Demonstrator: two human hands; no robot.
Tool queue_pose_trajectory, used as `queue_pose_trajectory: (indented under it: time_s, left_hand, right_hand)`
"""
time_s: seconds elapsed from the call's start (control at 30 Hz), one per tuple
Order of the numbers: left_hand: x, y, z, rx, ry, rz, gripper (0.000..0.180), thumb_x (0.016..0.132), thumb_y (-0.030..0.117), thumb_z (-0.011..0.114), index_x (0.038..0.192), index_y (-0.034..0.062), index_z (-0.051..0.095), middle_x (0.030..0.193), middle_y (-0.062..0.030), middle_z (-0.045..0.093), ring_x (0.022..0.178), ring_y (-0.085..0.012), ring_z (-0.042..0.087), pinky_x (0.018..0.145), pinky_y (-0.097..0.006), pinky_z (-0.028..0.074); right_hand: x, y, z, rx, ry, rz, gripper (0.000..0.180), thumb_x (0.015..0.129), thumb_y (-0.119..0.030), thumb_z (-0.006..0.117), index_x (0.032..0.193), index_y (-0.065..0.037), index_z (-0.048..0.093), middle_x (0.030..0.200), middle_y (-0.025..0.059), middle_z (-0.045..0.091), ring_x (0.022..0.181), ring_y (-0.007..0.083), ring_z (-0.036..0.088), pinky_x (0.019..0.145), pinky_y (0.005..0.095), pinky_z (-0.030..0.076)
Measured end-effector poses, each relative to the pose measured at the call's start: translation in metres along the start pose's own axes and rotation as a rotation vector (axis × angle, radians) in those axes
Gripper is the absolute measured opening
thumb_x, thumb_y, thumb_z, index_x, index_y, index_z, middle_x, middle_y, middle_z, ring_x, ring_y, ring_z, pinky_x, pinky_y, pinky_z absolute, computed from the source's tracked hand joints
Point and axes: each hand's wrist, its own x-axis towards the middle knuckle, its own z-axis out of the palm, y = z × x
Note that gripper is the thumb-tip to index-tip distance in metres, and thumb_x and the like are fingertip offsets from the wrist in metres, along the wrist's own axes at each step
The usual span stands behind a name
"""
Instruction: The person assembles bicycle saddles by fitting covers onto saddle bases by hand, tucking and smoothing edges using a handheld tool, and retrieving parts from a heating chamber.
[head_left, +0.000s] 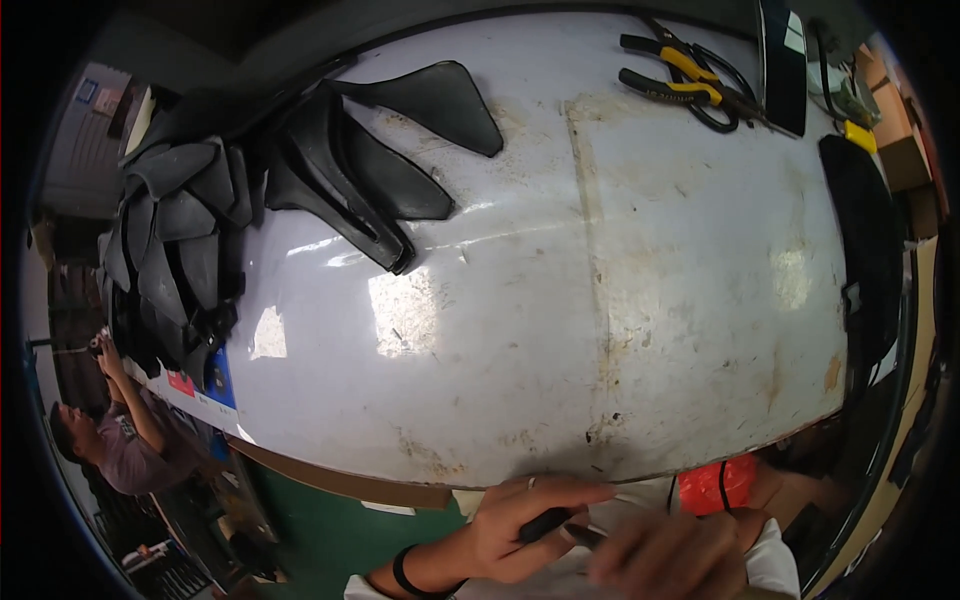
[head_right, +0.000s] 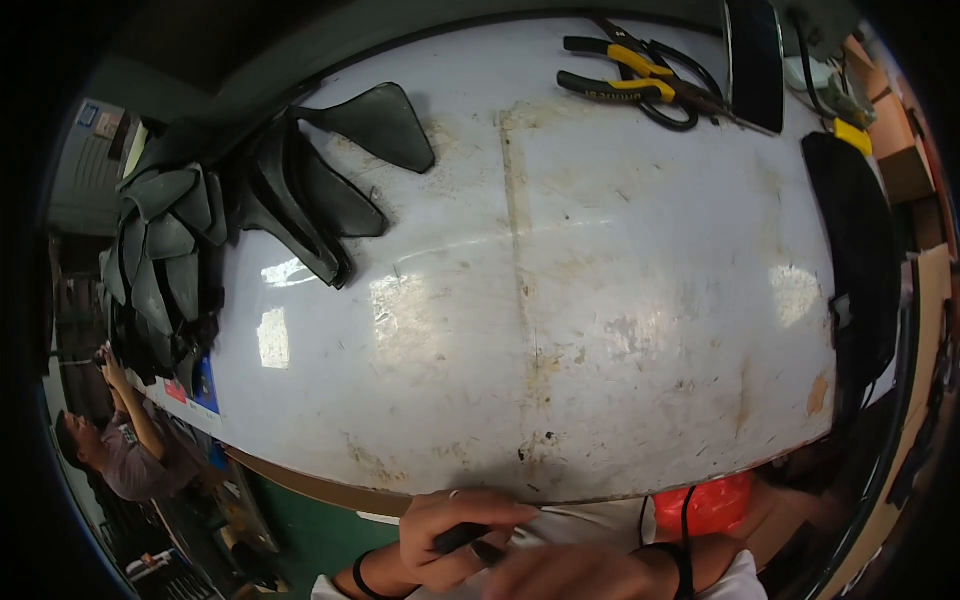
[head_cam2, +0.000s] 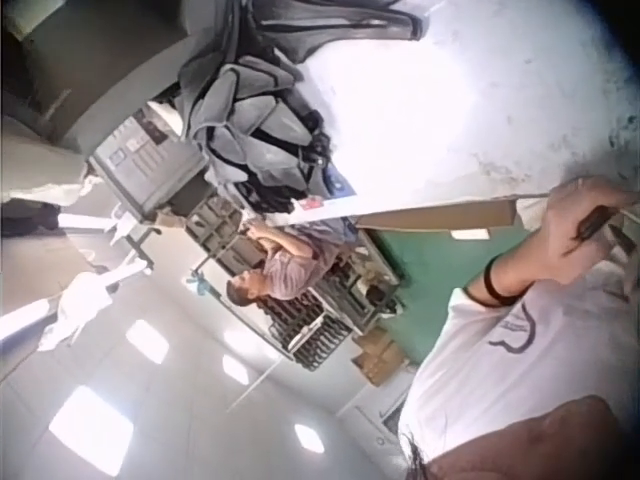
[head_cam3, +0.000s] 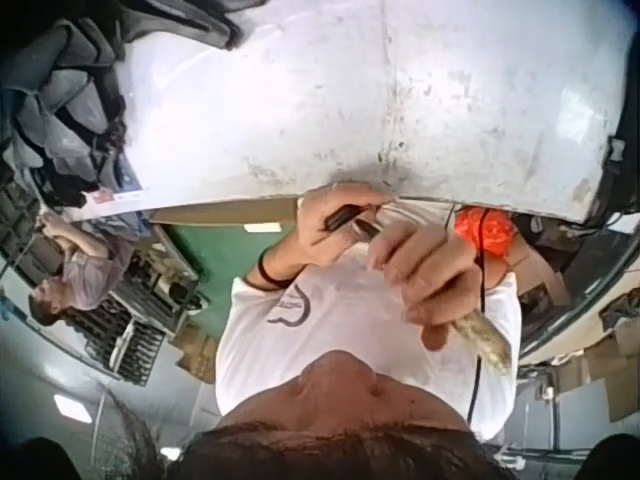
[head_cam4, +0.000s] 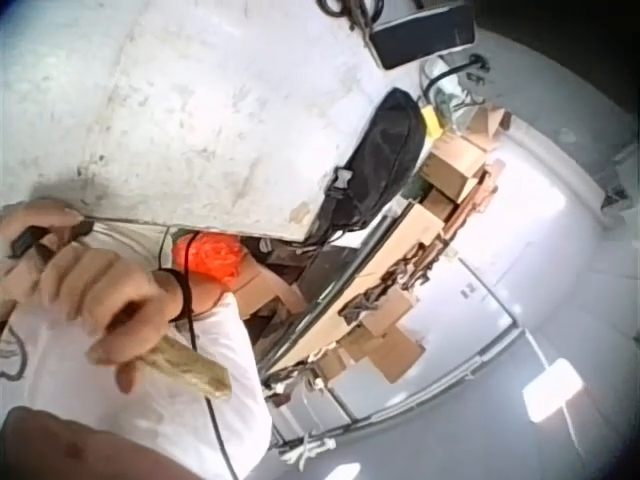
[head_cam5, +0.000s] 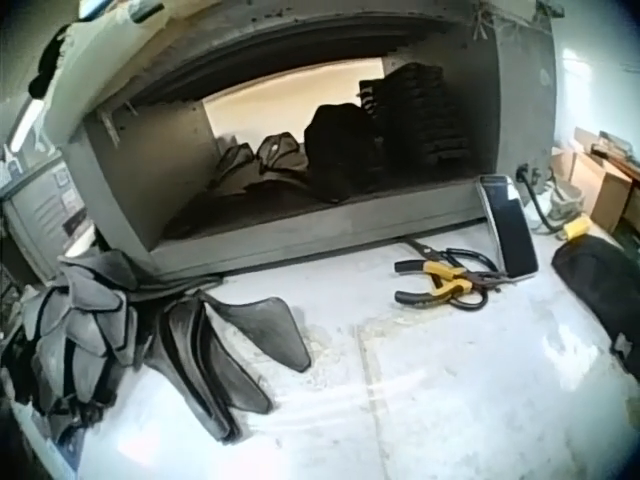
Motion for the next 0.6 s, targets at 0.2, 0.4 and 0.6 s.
queue_pose_trajectory:
  time_s: [0.2, 0.4, 0.6]
  left_hand:
    - [0.011, 0.012, 0.015, 0.134, 0.014, -0.093, 0.029, 0.101, 0.009, 0.065, 0.129, 0.002, 0.068, 0.082, -0.0089, 0.07, 0.069, -0.0132, 0.064, 0.064, -0.027, 0.05]
    - [0.008, 0.005, 0.016, 0.084, 0.019, -0.062, 0.034, 0.1, 0.01, 0.068, 0.133, 0.0071, 0.06, 0.076, -0.0122, 0.064, 0.064, -0.0253, 0.063, 0.063, -0.035, 0.05]
    - [0.007, 0.0, 0.016, 0.071, 0.041, -0.014, 0.04, 0.095, 0.001, 0.07, 0.133, 0.0063, 0.057, 0.084, -0.0142, 0.069, 0.071, -0.0272, 0.068, 0.067, -0.035, 0.054]
  right_hand:
    - [0.023, -0.007, 0.004, -0.096, -0.493, -0.171, 0.032, 0.096, -0.03, 0.077, 0.091, -0.003, 0.061, 0.058, 0.0033, 0.047, 0.047, 0.018, 0.046, 0.048, 0.0365, 0.047]
    - [0.04, 0.003, 0.01, -0.233, -0.795, -0.167, 0.026, 0.096, -0.017, 0.073, 0.082, -0.001, 0.059, 0.062, 0.003, 0.046, 0.049, 0.0171, 0.045, 0.046, 0.0336, 0.038]
    - [0.061, 0.01, 0.006, -0.127, -0.749, 0.075, 0.03, 0.094, -0.017, 0.072, 0.075, -0.001, 0.054, 0.066, 0.0073, 0.049, 0.049, 0.0215, 0.05, 0.047, 0.0364, 0.042]
